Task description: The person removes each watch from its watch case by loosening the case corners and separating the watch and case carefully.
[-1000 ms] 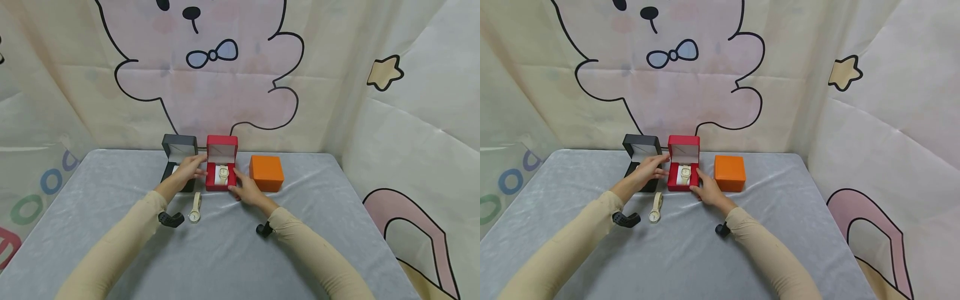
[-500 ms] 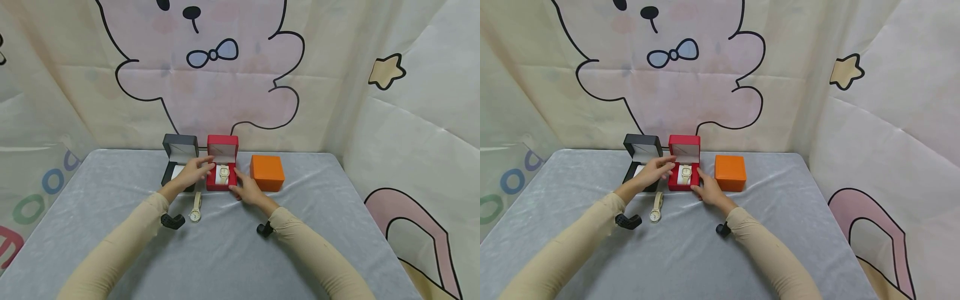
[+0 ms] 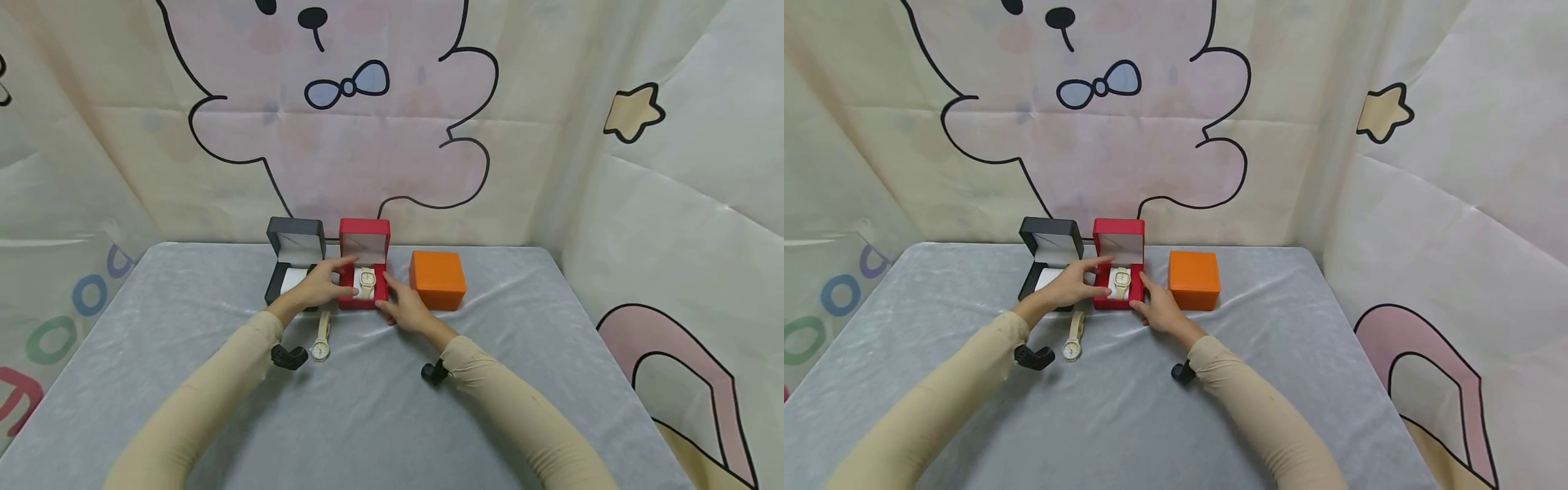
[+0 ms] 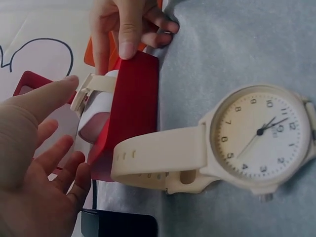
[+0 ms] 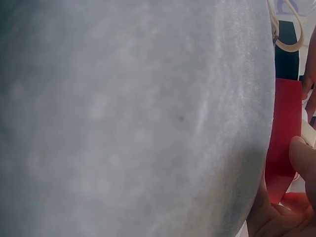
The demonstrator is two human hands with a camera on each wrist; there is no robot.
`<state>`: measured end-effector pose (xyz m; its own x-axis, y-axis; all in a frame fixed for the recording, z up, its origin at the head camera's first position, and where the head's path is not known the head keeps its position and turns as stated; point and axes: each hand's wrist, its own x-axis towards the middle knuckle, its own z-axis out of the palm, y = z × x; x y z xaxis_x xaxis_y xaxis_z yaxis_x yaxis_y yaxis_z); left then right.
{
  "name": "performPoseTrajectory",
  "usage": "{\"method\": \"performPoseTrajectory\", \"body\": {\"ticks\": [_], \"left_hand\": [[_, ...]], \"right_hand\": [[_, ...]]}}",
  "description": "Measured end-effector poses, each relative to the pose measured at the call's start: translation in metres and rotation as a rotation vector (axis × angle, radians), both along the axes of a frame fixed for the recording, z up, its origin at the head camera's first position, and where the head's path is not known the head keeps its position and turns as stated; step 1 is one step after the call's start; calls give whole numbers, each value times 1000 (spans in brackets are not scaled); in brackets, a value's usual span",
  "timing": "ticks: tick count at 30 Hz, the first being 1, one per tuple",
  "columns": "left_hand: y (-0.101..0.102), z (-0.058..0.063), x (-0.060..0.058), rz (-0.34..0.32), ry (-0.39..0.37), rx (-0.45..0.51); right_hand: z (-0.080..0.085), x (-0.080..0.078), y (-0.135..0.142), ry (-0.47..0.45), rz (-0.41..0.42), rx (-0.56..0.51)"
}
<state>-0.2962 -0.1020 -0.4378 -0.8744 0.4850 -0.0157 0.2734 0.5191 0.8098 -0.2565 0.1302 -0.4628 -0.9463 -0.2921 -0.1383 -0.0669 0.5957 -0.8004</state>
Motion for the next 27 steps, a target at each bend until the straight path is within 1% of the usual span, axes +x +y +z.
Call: {"method": "performPoseTrajectory", "body": {"ticks": [3,6,12,20,23,27], "left_hand": [[2,-1,-1,-27,2,-34],[3,-2,-2,-41,-11,-54],[4,-1,-6,-38,-25,-82],[7,-4,-12,-76,13,-118],[8,-4,-12,-87,20,-130],[10,-2,-10,-97,1,-153]], "right_hand": [[-1,0,-1,4,4,-3],[-1,-1,-2,1,7,-6],[0,-1,-3,2,10,-6],[0,0,-2,16,11,-4],[0,0,-1,9,6,-5],[-1,0,0,-1,2,5]]}}
